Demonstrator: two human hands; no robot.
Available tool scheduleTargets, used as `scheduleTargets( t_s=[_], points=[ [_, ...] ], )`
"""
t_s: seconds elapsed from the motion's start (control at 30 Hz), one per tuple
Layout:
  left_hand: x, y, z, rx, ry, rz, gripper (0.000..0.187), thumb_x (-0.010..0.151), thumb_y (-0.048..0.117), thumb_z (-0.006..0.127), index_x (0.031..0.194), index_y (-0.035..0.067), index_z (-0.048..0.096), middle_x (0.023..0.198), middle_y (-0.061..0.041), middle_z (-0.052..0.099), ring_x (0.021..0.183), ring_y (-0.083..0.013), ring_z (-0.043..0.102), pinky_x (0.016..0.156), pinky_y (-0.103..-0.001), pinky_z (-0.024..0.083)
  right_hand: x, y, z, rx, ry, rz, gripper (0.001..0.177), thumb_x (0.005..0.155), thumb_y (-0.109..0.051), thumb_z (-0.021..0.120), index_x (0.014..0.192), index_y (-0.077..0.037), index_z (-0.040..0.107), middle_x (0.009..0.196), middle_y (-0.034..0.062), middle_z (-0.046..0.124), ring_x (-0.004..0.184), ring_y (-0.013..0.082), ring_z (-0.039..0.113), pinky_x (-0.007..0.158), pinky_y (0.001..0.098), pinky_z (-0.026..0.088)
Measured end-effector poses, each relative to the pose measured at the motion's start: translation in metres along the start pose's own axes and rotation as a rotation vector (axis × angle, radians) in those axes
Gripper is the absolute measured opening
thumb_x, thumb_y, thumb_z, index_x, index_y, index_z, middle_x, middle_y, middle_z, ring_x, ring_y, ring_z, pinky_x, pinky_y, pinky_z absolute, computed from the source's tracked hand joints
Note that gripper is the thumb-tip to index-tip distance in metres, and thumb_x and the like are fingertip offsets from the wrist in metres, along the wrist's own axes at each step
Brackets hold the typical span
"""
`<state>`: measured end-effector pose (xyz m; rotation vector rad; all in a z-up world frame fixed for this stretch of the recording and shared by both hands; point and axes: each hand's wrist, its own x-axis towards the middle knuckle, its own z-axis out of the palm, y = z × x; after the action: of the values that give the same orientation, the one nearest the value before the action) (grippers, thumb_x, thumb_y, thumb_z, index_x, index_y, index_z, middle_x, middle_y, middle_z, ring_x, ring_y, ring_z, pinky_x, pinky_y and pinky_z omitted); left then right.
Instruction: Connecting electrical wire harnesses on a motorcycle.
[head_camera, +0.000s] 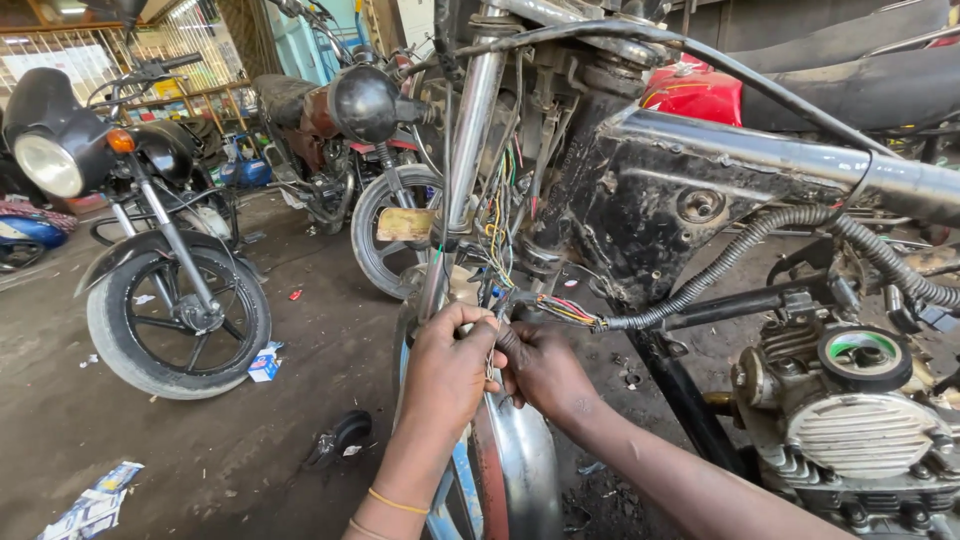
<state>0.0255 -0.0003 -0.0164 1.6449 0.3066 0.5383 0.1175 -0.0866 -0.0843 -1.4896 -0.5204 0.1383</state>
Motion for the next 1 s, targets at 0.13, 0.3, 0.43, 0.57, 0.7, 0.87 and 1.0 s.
scheduleTargets(
  t_s=[0.13,0.3,0.43,0.57,0.7,0.87,1.0],
  points=[
    [0.001,-0.006,0.005,-0.258,-0.029,0.002,0.019,0.084,0.007,0.070,0.100,-0.003,0.073,0.074,-0.018,0.062,0.059,-0.0232,0.070,0.043,-0.030,0.058,-0.005,0.017,-0.014,-0.158,-0.031,0.050,0.051,0.101,-0.045,0.065,0.075,-0.001,0.068,0.047,0.0135,0.061,0.036,0.0216,0.062,0.038,0.0294,0.052],
    [-0.013,0.020,0.002,-0.224,-0.046,-0.118,0.030,0.090,0.007,0.070,0.120,0.008,0.075,0.082,-0.017,0.065,0.052,-0.0212,0.053,0.038,-0.033,0.042,-0.036,-0.009,-0.031,-0.783,-0.218,0.120,0.034,0.094,-0.048,0.073,0.082,-0.016,0.066,0.075,0.0052,0.072,0.072,0.0208,0.065,0.066,0.0371,0.048],
    [-0.007,0.005,-0.002,-0.090,-0.026,-0.057,0.053,0.088,0.013,0.068,0.141,0.017,0.070,0.095,-0.009,0.073,0.063,-0.0131,0.065,0.047,-0.028,0.048,-0.051,-0.045,-0.041,-1.099,-0.380,-0.222,0.024,0.093,-0.044,0.073,0.086,-0.022,0.073,0.070,0.0058,0.072,0.066,0.0268,0.066,0.068,0.0395,0.048],
    [0.003,-0.010,-0.001,0.053,-0.018,0.135,0.052,0.089,0.016,0.066,0.140,0.020,0.068,0.135,0.001,0.074,0.122,-0.0057,0.065,0.104,-0.022,0.046,-0.079,-0.107,-0.034,-0.802,-0.162,-0.636,0.005,0.093,-0.020,0.069,0.092,-0.016,0.072,0.081,-0.0013,0.077,0.066,0.0211,0.073,0.060,0.0342,0.051],
    [-0.002,-0.012,0.006,-0.465,-0.021,0.027,0.044,0.085,-0.014,0.065,0.124,0.005,0.074,0.115,-0.009,0.068,0.098,-0.0161,0.063,0.090,-0.026,0.051,-0.065,-0.111,-0.026,-0.800,0.038,-0.571,0.023,0.096,-0.025,0.060,0.117,-0.018,0.067,0.089,0.0051,0.082,0.075,0.0318,0.076,0.062,0.0393,0.052],
    [0.006,-0.029,0.011,-0.504,0.015,0.163,0.035,0.081,-0.019,0.065,0.101,0.008,0.076,0.107,-0.007,0.073,0.099,-0.0168,0.064,0.090,-0.027,0.051,-0.055,-0.107,-0.020,-0.783,0.072,-0.396,0.040,0.092,-0.025,0.062,0.132,-0.020,0.061,0.084,0.0093,0.080,0.075,0.0366,0.074,0.064,0.0426,0.051],
    [0.013,-0.040,0.015,-0.450,0.014,0.391,0.036,0.071,-0.020,0.054,0.086,0.010,0.066,0.091,-0.006,0.064,0.081,-0.0207,0.059,0.071,-0.033,0.051,-0.052,-0.100,-0.025,-0.709,-0.008,-0.598,0.034,0.092,-0.023,0.071,0.126,-0.018,0.067,0.069,0.0010,0.071,0.056,0.0172,0.060,0.057,0.0331,0.046]
  ],
)
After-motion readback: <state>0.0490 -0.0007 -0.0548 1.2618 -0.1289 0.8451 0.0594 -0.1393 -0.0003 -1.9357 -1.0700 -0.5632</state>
